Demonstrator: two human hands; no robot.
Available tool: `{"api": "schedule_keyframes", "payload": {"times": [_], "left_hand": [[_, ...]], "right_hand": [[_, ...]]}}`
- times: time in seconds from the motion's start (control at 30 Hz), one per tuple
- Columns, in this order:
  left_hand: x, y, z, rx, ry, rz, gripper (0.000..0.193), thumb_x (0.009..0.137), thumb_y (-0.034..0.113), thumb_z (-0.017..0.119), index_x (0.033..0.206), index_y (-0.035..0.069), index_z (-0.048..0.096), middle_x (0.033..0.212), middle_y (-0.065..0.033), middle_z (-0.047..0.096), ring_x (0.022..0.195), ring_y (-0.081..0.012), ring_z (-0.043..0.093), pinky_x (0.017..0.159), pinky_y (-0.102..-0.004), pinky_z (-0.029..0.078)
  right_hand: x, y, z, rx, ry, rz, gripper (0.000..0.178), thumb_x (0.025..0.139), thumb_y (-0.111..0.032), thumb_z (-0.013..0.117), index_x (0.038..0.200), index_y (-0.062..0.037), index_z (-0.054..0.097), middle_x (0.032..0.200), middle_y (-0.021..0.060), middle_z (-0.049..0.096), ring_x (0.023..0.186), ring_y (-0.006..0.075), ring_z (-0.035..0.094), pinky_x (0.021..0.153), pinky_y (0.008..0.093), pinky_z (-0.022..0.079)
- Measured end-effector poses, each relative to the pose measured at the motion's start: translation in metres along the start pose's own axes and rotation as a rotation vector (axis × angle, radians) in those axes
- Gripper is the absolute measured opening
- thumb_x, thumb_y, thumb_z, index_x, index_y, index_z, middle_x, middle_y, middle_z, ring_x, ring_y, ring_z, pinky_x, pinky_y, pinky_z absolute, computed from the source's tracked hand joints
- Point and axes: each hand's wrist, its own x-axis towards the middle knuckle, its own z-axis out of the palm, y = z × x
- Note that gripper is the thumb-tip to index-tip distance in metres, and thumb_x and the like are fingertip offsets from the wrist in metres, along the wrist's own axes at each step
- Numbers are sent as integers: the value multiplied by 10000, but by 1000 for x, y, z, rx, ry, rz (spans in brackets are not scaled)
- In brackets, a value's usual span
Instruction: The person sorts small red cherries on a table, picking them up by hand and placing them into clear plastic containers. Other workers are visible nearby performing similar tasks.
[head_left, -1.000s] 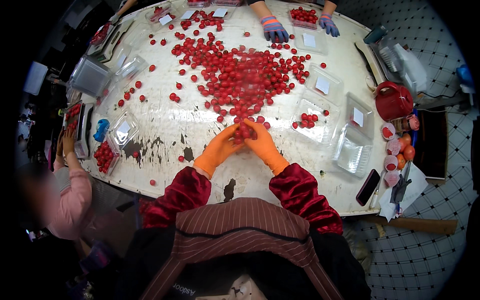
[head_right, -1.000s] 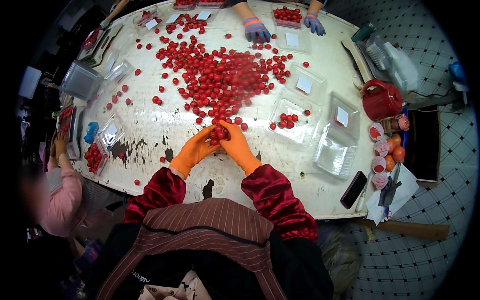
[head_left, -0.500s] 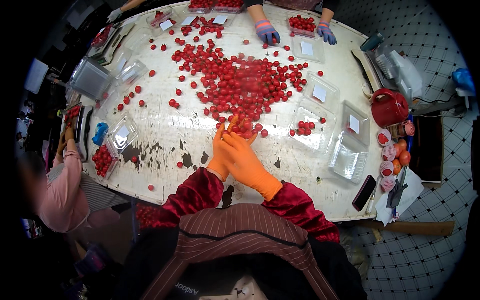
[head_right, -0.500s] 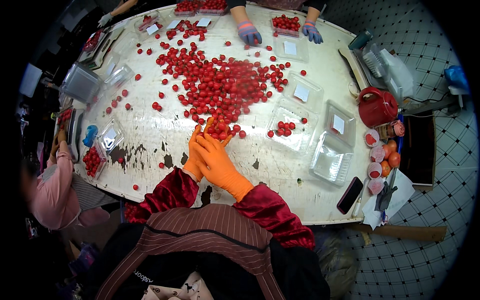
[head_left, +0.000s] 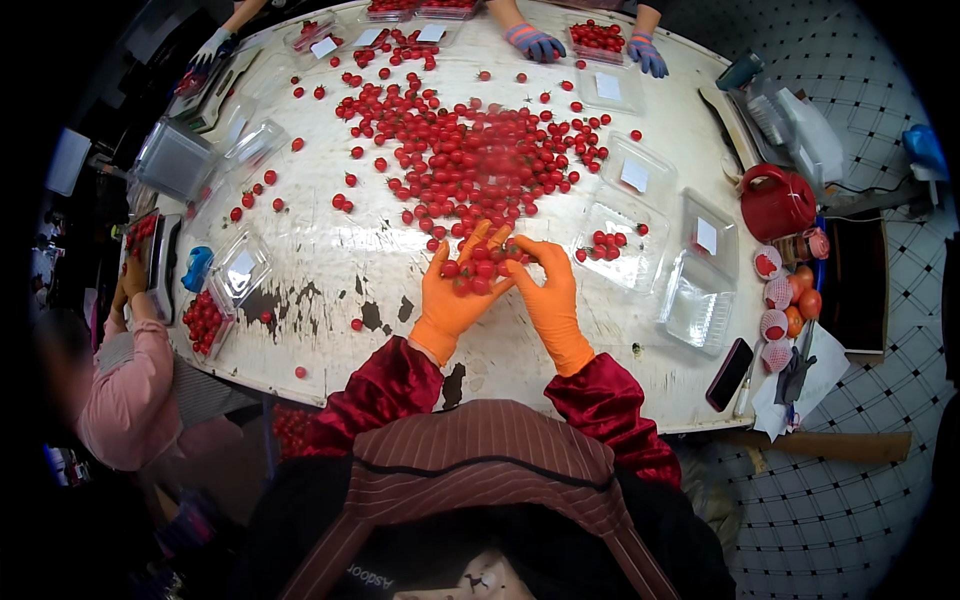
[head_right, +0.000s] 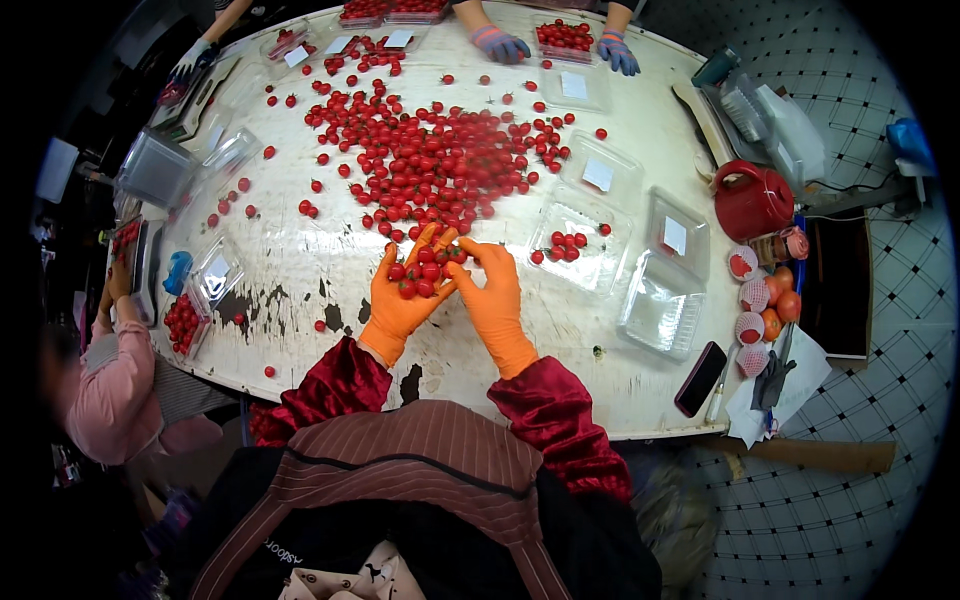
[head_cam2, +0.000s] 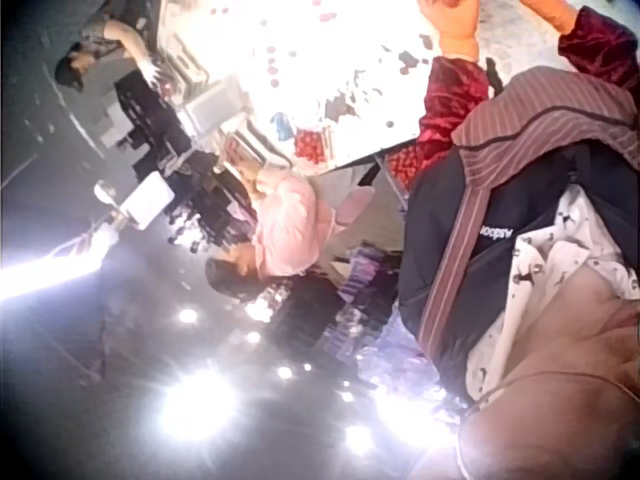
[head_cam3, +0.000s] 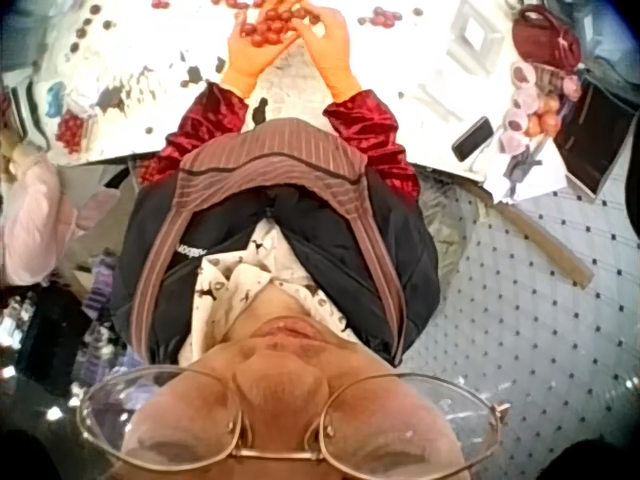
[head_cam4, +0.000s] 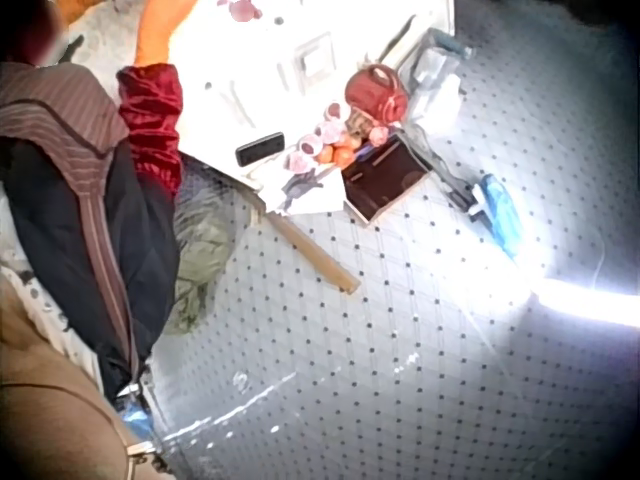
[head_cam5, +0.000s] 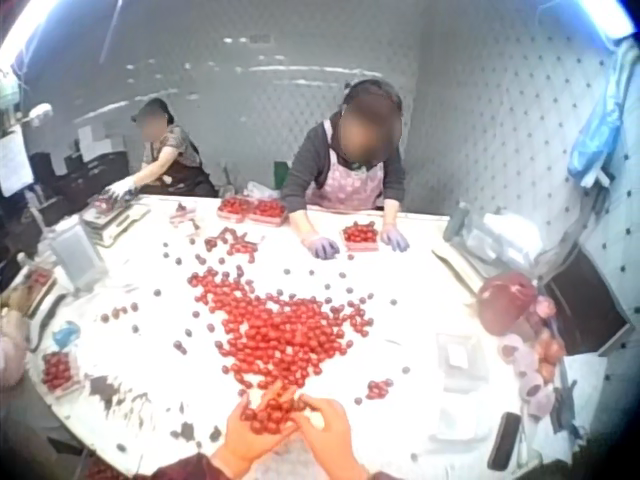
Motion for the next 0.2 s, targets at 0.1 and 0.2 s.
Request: {"api": "schedule_keyframes", "payload": {"times": [0.1, 0.2], "left_hand": [[-2, -4, 3, 5, 13, -7, 633, 1013, 488, 276, 1539, 139, 247, 1593, -145, 220, 1446, -343, 252, 1155, -561, 207], [-2, -6, 8, 10, 28, 4, 640, 1009, 493, 298, 1541, 142, 239, 1595, -149, 211, 1451, -353, 233, 1171, -554, 173]], "right_hand": [[2, 4, -2, -28, -37, 77, 353, 820, -122, 727, 1163, -72, 659, 1045, 83, 619, 968, 207, 580, 873, 320, 467], [1, 12, -2, 165, -7, 198, 348, 828, -143, 726, 1166, -89, 661, 1082, 80, 629, 1023, 214, 585, 907, 328, 467]]}}
